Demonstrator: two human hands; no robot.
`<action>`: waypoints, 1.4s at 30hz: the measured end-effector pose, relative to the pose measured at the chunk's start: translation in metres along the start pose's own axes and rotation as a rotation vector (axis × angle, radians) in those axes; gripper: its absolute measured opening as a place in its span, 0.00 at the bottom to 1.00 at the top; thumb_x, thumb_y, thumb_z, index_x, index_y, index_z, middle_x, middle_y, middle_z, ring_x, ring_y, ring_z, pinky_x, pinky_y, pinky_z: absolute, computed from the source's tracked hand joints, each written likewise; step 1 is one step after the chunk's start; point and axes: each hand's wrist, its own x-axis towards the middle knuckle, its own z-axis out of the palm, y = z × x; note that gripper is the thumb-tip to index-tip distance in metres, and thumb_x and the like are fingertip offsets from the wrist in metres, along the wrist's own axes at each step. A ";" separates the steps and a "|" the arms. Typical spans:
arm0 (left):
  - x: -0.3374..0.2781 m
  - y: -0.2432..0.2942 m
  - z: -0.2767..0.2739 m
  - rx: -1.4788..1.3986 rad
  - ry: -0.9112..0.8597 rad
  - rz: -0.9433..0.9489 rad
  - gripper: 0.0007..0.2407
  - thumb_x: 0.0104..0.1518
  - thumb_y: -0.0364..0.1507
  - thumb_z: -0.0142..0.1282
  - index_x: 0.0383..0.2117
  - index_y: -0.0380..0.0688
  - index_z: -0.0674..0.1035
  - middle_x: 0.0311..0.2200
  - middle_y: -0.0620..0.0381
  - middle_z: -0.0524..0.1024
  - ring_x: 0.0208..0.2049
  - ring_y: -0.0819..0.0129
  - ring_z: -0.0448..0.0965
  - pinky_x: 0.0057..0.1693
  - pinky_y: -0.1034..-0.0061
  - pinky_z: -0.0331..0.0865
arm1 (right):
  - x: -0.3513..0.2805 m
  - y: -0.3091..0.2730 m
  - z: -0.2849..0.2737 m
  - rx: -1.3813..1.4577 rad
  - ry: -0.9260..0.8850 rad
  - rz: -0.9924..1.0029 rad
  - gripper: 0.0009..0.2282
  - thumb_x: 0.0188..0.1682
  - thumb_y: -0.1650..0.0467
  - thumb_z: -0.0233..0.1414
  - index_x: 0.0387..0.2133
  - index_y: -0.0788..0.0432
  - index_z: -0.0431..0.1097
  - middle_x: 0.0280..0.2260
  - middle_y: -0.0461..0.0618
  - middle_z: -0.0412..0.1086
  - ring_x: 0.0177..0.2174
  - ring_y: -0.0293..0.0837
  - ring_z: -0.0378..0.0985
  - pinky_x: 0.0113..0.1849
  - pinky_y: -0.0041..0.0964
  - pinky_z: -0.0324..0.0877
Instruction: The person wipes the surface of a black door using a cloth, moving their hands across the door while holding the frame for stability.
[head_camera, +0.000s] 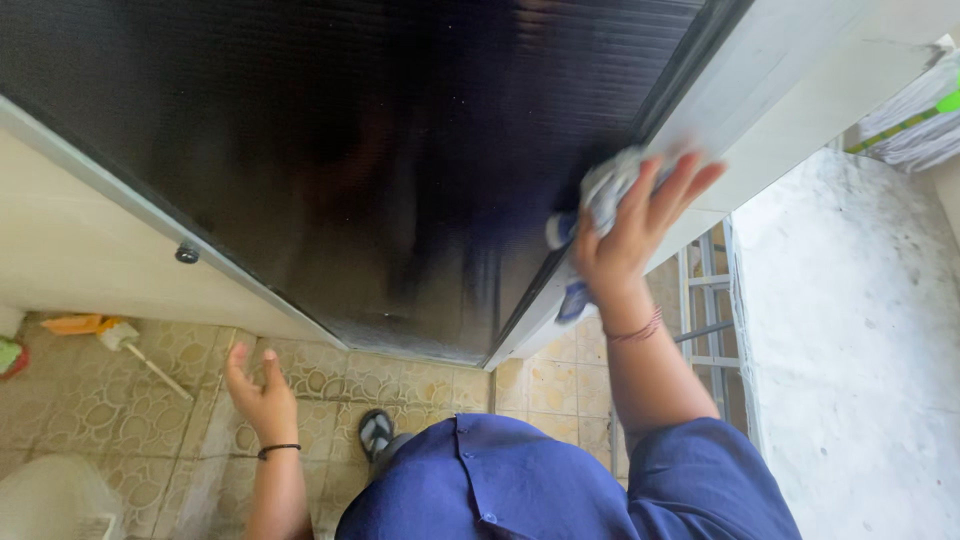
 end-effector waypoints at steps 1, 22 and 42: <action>-0.005 -0.001 -0.001 -0.007 -0.011 -0.037 0.21 0.65 0.30 0.56 0.62 0.35 0.68 0.62 0.43 0.68 0.64 0.52 0.67 0.66 0.59 0.59 | 0.022 -0.001 -0.010 -0.027 -0.007 -0.001 0.30 0.61 0.58 0.42 0.75 0.48 0.38 0.74 0.52 0.27 0.70 0.59 0.21 0.67 0.63 0.28; -0.058 0.189 0.056 -0.073 -0.598 0.809 0.22 0.56 0.38 0.64 0.55 0.45 0.75 0.58 0.51 0.74 0.60 0.55 0.73 0.67 0.58 0.62 | -0.206 -0.010 0.013 0.355 -0.313 0.096 0.28 0.54 0.68 0.50 0.69 0.64 0.52 0.72 0.60 0.45 0.73 0.65 0.33 0.70 0.65 0.32; 0.009 0.308 0.084 -0.815 -0.122 0.304 0.09 0.70 0.19 0.43 0.44 0.39 0.79 0.44 0.55 0.79 0.46 0.70 0.77 0.57 0.73 0.71 | -0.081 -0.004 -0.010 0.344 -0.038 -0.032 0.32 0.59 0.50 0.45 0.72 0.51 0.50 0.74 0.60 0.28 0.73 0.65 0.26 0.69 0.63 0.32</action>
